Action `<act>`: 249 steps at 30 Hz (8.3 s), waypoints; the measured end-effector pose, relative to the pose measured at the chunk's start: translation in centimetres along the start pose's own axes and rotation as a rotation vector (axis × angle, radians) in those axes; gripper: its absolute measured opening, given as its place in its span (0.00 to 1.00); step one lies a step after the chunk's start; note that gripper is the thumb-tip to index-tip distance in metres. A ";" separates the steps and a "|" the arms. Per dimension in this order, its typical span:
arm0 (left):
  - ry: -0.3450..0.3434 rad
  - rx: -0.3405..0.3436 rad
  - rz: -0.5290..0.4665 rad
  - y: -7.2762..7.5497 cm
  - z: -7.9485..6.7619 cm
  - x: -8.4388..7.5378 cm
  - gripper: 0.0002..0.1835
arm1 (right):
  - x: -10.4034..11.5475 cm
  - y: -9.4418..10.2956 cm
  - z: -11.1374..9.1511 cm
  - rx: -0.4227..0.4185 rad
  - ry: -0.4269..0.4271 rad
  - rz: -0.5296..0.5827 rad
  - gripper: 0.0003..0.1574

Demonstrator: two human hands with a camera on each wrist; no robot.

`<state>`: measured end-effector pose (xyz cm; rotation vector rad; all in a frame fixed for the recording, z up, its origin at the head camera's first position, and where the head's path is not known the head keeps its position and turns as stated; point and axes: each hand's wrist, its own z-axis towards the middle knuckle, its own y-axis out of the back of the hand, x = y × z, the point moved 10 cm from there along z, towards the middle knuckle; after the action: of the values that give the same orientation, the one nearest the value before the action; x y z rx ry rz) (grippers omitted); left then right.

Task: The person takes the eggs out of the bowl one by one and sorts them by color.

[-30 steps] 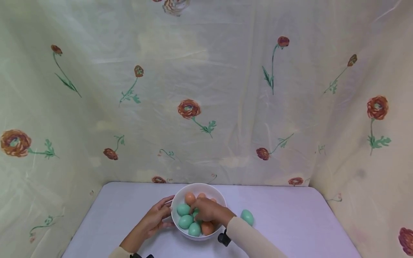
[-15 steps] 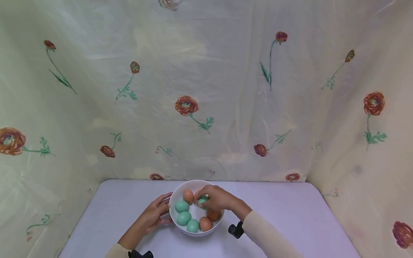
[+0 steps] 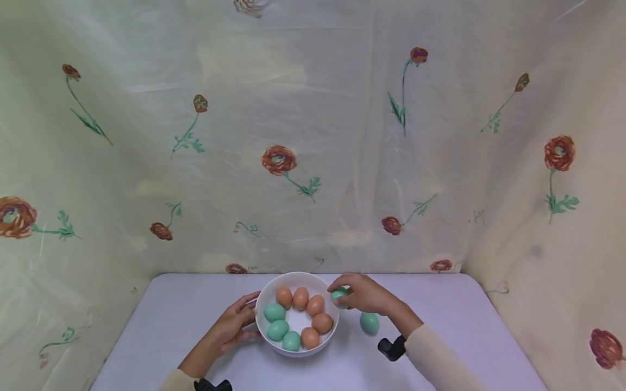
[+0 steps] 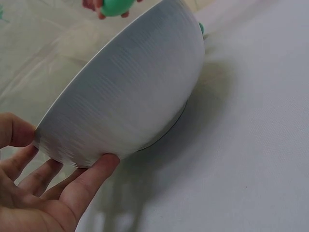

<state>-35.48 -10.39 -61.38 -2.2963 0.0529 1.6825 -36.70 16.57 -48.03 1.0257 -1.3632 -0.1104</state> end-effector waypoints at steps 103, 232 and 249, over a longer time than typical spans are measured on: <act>0.036 -0.022 -0.005 0.2 0.2 0.4 0.34 | 1.1 -2.4 2.1 0.033 0.071 -0.311 0.30; -0.051 0.045 -0.055 -0.3 -0.1 -0.1 0.33 | 6.3 -12.6 10.2 0.190 0.118 -0.404 0.23; -0.045 0.019 -0.023 0.2 0.0 -0.1 0.33 | 7.3 -5.8 6.1 0.111 0.159 -0.299 0.21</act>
<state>-35.60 -10.57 -61.34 -2.2357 0.0324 1.7138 -37.04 5.43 -47.19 1.3005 -1.0754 -0.1731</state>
